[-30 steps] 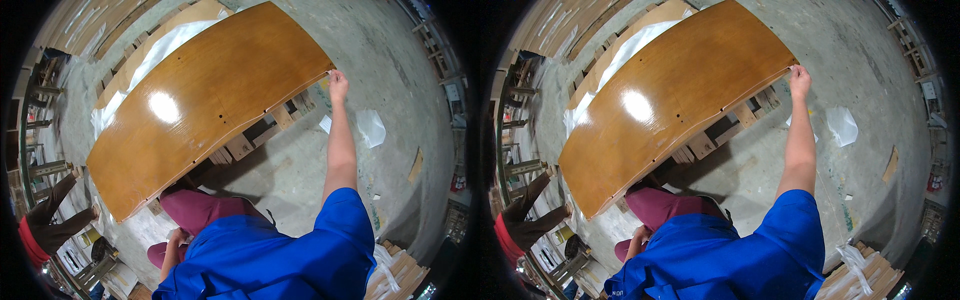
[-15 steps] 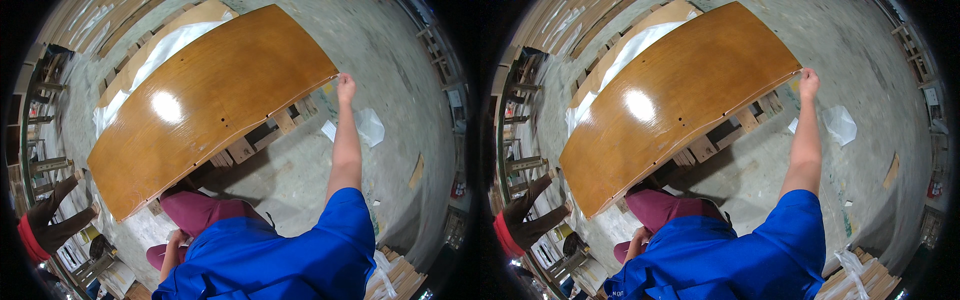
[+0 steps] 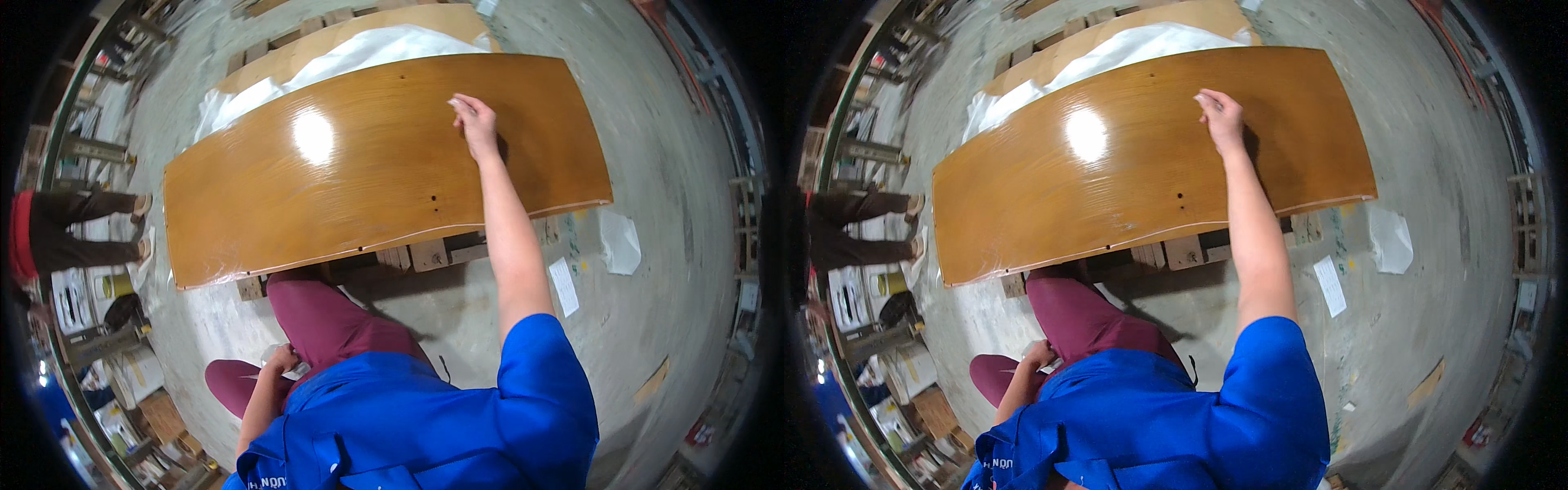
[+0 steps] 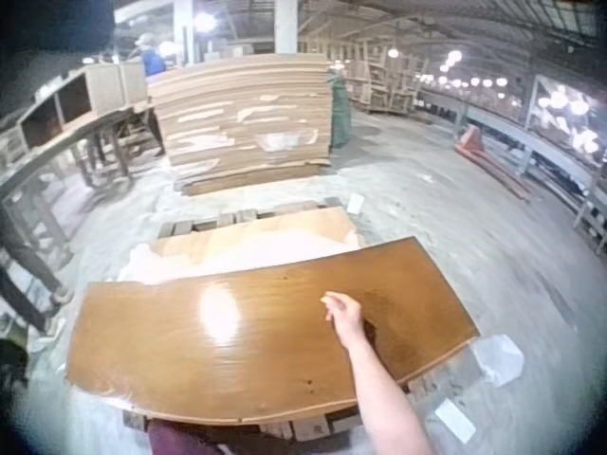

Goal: The person wipes the surface of a large wooden panel on a roller conveyor using a cloth. They then move to a stack of panels on the floor, remove protective plastic sheets, and wipe the exposed surfaces. The person handles the panels one at a time, cleaning them thoroughly before moving to the next.

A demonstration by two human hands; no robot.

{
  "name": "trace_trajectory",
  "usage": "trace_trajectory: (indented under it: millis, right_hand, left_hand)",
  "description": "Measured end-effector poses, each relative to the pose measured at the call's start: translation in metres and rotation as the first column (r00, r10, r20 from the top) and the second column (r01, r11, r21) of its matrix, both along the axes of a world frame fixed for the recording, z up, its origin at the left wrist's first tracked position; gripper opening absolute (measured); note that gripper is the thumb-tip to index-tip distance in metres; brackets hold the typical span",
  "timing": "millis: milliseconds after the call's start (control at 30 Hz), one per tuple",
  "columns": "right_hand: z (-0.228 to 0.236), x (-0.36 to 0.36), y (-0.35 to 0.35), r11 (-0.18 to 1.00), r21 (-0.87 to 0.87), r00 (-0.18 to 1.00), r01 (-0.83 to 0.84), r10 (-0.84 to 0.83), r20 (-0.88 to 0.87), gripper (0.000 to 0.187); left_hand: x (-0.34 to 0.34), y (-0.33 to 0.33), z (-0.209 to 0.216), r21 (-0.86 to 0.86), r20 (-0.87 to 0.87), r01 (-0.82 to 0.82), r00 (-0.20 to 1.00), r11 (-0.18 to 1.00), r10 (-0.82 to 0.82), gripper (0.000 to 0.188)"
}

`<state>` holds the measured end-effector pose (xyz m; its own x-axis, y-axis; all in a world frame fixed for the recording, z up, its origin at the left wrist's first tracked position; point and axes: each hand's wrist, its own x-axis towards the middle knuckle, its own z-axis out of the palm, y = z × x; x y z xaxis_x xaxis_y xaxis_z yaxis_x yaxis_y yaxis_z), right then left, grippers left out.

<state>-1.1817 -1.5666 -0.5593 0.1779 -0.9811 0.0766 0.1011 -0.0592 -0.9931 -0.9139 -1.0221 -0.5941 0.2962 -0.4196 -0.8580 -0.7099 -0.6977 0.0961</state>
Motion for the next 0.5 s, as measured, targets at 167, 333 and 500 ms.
trace_trajectory:
  millis: [167,333,500]
  right_hand:
    - [-0.001,0.079,-0.031,0.992,-0.12,0.952,-0.029,-0.009,-0.305,0.024]
    - [-0.005,0.094,-0.073,0.941,-0.337,0.873,-0.03,-0.14,-0.467,0.025]
    - [-0.01,0.107,-0.07,0.946,-0.32,0.814,-0.046,-0.15,-0.561,0.024]
  left_hand:
    - [-0.014,0.024,0.003,-0.006,-0.085,-0.211,0.974,0.978,0.21,0.048]
    - [-0.024,0.039,-0.007,-0.021,-0.144,-0.291,0.947,0.956,0.286,0.042]
    - [-0.021,0.042,-0.009,-0.05,-0.13,-0.315,0.943,0.948,0.307,0.042]
